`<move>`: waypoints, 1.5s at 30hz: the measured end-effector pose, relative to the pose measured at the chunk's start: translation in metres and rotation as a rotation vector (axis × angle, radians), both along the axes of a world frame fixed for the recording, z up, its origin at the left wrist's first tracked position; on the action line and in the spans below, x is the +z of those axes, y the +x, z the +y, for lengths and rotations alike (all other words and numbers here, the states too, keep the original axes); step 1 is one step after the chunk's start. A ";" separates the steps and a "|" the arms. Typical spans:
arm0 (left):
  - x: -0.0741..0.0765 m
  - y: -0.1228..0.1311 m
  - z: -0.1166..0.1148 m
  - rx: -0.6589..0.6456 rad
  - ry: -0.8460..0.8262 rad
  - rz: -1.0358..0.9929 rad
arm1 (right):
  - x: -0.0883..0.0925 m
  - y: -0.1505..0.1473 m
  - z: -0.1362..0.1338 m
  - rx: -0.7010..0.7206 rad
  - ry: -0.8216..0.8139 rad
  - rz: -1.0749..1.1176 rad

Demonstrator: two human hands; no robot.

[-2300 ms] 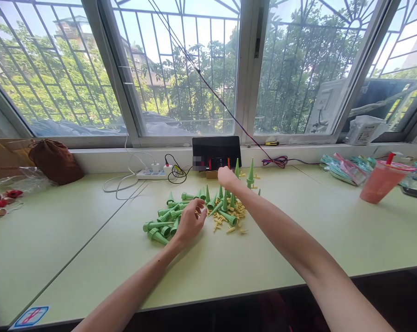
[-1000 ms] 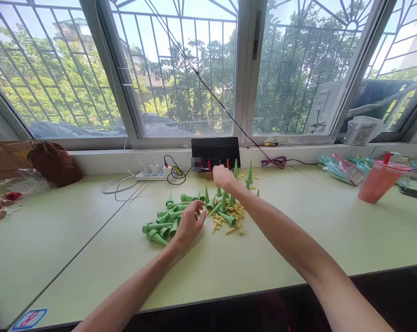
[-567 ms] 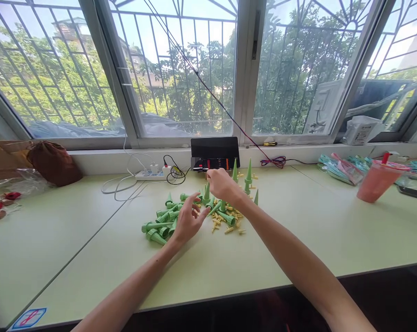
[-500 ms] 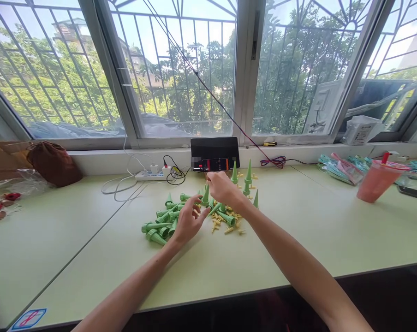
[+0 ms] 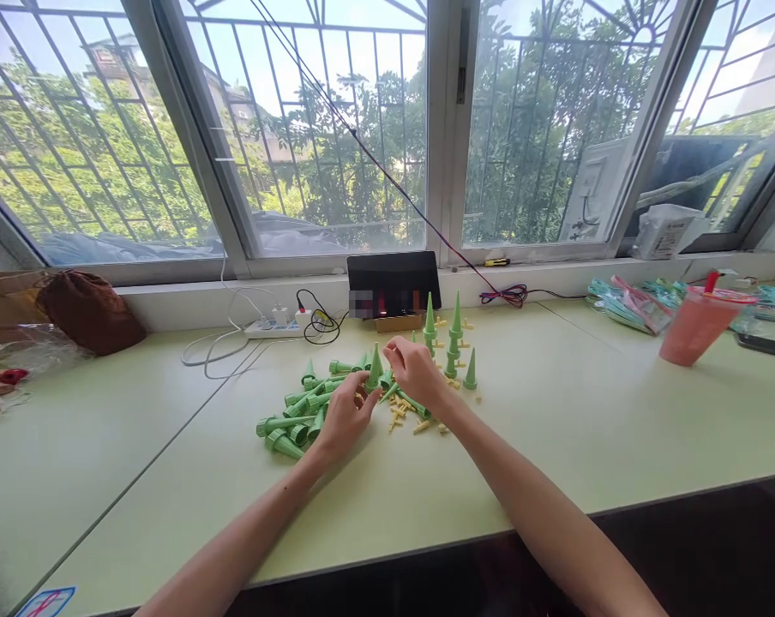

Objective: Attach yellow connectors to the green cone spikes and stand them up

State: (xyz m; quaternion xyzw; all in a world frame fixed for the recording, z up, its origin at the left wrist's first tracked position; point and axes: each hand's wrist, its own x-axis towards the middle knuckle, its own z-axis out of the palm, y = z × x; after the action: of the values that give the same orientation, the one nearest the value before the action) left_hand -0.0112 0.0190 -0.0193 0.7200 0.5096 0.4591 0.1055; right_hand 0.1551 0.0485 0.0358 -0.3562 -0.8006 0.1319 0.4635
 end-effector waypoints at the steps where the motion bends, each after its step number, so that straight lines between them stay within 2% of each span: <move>1: 0.000 0.000 0.000 0.015 -0.010 -0.013 | -0.004 0.001 -0.001 -0.015 0.008 -0.023; 5: -0.001 -0.002 0.002 0.055 -0.026 -0.072 | -0.018 0.007 -0.004 0.013 -0.018 -0.280; 7: 0.000 -0.002 0.003 0.063 -0.023 -0.087 | -0.023 0.010 -0.003 0.087 -0.055 -0.396; 12: 0.001 -0.002 0.003 0.086 -0.028 -0.094 | -0.026 0.014 -0.003 0.283 -0.150 -0.534; 17: 0.003 0.000 0.001 0.058 -0.024 -0.089 | -0.027 0.015 -0.003 0.345 -0.191 -0.623; 36: 0.005 0.001 -0.001 0.064 -0.012 -0.064 | -0.031 -0.004 -0.014 0.196 -0.304 -0.634; 45: 0.004 0.001 0.001 0.062 -0.007 -0.149 | -0.029 -0.001 -0.016 0.116 -0.207 -0.537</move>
State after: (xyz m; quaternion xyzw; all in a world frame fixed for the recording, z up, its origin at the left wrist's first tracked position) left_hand -0.0107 0.0197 -0.0153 0.6673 0.5239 0.5129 0.1313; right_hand 0.1538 0.0324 0.0073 -0.3774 -0.8958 0.1401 0.1881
